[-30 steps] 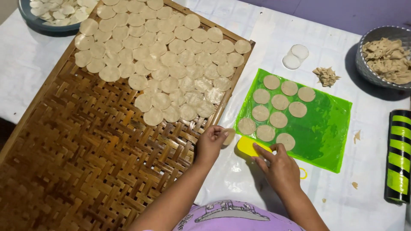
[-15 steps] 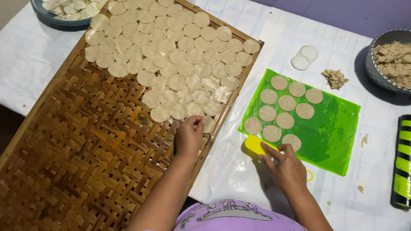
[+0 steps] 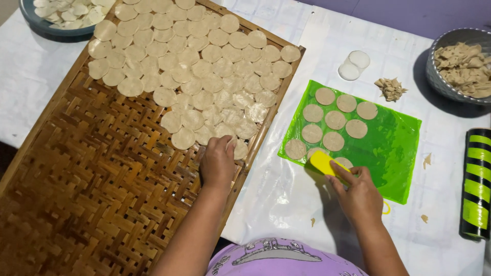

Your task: The recorder uses a circular mold to cut dough into small circles, then places them onto a large woven tray, and also uses a rolling pin to flatten new dough sections.

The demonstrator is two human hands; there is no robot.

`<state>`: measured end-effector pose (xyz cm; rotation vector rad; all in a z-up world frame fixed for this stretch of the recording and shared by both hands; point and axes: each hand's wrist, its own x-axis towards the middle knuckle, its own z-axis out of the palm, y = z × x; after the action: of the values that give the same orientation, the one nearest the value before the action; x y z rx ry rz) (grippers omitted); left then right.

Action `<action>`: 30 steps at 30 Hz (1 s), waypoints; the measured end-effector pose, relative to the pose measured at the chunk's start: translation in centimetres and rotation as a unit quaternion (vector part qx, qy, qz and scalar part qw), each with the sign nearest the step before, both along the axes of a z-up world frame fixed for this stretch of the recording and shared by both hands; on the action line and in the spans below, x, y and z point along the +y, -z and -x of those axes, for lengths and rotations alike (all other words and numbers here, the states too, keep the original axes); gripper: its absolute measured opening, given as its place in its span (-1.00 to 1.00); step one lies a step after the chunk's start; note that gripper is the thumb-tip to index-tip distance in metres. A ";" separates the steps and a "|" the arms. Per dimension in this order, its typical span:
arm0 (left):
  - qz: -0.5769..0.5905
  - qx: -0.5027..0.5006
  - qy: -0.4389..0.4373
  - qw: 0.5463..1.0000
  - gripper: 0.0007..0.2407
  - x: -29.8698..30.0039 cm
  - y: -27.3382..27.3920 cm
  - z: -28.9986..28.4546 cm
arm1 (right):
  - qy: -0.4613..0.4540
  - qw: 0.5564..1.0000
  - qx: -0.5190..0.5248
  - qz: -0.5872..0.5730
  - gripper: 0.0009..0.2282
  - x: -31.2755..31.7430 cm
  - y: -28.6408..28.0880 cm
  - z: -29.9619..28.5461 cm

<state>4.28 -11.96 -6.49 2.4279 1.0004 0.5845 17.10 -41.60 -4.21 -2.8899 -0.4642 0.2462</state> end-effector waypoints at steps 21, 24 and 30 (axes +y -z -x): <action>0.151 -0.152 0.064 0.975 -0.79 -2.4 -1.4 -1.4 | 0.131 0.979 -0.059 -0.148 -0.64 -4.7 7.9 -11.4; 0.338 -0.202 0.082 0.916 -0.82 -3.8 0.7 -3.0 | 0.085 0.956 -0.105 -0.259 -0.64 -4.4 8.9 -10.9; 0.741 -0.173 0.085 0.644 -0.45 -6.3 1.9 -4.5 | -0.089 0.906 -0.131 -0.393 -0.55 -1.3 5.5 -6.9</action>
<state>8.76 -18.22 -8.42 0.8238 0.5773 0.0023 23.99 -42.86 -9.73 -2.0865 -0.6811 -0.2613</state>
